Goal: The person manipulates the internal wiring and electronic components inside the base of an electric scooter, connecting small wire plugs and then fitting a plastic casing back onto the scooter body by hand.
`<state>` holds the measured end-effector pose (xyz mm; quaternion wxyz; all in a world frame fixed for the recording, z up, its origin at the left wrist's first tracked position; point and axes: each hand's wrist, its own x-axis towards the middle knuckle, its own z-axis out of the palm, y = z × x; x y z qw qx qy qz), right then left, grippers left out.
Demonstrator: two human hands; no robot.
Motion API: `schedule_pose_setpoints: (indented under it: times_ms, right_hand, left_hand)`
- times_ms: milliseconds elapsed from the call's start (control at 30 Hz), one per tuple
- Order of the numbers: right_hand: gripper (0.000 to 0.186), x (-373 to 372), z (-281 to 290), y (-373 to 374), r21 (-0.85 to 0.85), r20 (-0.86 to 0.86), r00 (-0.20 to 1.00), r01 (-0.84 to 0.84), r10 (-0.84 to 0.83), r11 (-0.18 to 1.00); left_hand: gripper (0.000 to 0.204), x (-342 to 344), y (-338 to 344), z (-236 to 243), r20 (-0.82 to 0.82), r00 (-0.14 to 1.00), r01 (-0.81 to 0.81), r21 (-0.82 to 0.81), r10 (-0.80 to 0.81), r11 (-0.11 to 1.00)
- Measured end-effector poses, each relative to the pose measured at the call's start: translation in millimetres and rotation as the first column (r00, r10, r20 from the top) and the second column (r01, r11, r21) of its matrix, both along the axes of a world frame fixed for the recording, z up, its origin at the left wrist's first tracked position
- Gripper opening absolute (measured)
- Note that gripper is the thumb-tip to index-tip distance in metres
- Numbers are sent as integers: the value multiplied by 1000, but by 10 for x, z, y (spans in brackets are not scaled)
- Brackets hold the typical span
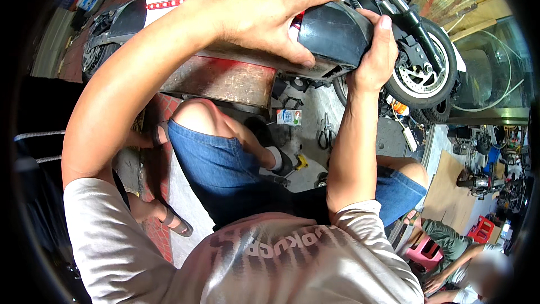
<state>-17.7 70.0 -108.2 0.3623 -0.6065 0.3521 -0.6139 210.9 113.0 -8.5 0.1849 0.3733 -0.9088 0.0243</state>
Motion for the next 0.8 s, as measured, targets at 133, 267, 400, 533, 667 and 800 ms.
schedule_pose_setpoints:
  times_ms: [133, 267, 400, 533, 667, 800]
  right_hand:
    - [52, 108, 4, 45, -185, -130, 968, 189, -214, 965]
    - [51, 101, -24, 27, -220, -89, 973, 188, -211, 957]
    - [49, 60, -6, 28, -235, -150, 956, 213, -252, 948]
    - [31, 107, -13, 29, -162, -44, 987, 147, -156, 976]
    - [37, 82, 28, 91, -158, -72, 982, 161, -174, 974]
    - [59, 66, 14, 84, -152, -149, 972, 159, -182, 975]
  left_hand:
    - [94, 58, -35, -13, 22, 999, 24, -39, -23, 999]
    - [94, 128, -136, -90, -17, 997, 71, 19, -71, 997]
    - [87, 303, -296, 41, -27, 995, 101, 212, -97, 972]
    - [60, 618, -281, 105, -103, 994, 9, 465, 44, 885]
    - [42, 486, -241, 112, -169, 979, -17, 474, 110, 880]
    - [37, 454, -221, 49, -116, 989, -55, 297, 93, 953]
